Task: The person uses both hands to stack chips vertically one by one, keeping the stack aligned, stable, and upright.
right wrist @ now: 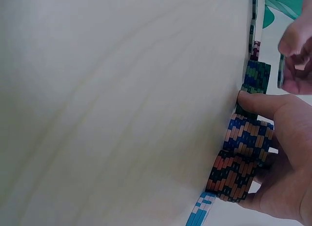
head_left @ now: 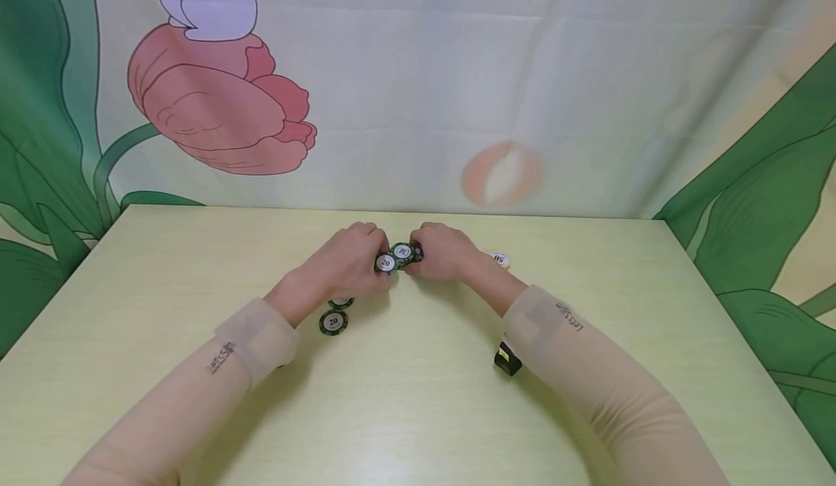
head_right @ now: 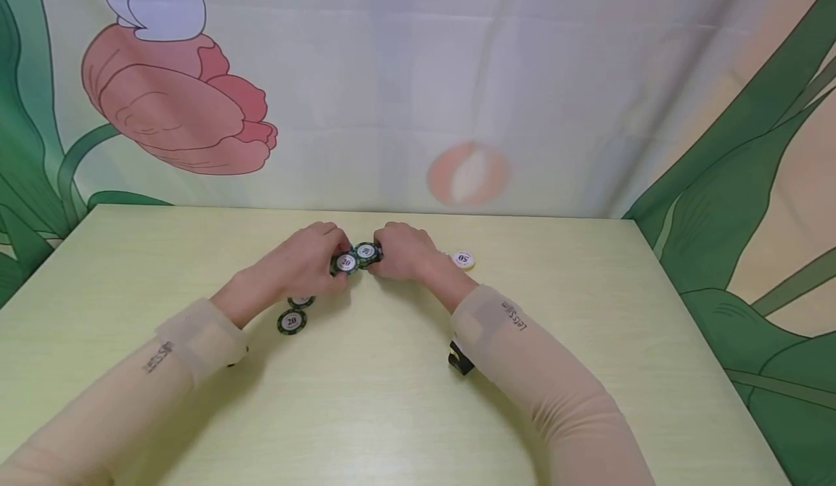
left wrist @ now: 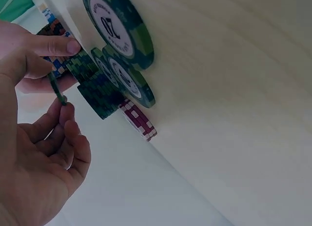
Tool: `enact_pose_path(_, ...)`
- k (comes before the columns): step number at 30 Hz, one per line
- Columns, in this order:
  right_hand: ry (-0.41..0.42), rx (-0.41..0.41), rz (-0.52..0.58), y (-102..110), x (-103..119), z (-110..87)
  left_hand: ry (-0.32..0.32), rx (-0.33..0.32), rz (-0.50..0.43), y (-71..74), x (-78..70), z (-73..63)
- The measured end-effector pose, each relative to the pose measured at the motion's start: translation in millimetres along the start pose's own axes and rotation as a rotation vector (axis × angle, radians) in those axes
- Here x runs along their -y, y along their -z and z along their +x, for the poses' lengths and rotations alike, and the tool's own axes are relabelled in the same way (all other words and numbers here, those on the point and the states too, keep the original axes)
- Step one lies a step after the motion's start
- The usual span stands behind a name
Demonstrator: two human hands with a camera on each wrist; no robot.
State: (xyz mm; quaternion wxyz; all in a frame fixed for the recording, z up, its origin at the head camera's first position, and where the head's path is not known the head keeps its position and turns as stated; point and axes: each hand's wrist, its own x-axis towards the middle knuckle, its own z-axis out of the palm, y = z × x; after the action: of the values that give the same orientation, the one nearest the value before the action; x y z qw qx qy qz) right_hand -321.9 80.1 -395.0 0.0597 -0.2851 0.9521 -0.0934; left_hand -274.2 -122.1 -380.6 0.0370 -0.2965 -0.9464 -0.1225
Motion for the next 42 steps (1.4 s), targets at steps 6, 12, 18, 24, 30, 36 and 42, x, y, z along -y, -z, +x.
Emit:
enact_pose_path(6,-0.001,0.004,-0.002,0,0,-0.6,0.057,-0.005,0.024,-0.3,-1.5,8.0)
enact_pose_path(12,0.001,0.013,-0.003,0,0,-0.6,0.096,0.019,0.020,-2.7,-0.8,15.2)
enact_pose_path(18,0.003,0.016,-0.003,0,0,-0.3,0.106,0.038,0.004,-7.7,0.7,19.3)
enact_pose_path(24,0.006,0.013,-0.006,0,-1,-0.1,0.108,0.034,0.000,-10.1,-0.1,21.6)
enact_pose_path(30,0.008,0.015,-0.005,0,-1,0.1,0.120,0.049,-0.006,-9.4,-1.1,20.5)
enact_pose_path(36,0.009,0.014,-0.010,0,-2,-0.2,0.136,0.049,-0.029,-8.2,1.7,19.3)
enact_pose_path(42,0.011,0.008,-0.011,0,-1,-1.2,0.120,0.030,-0.047,-9.3,5.0,20.6)
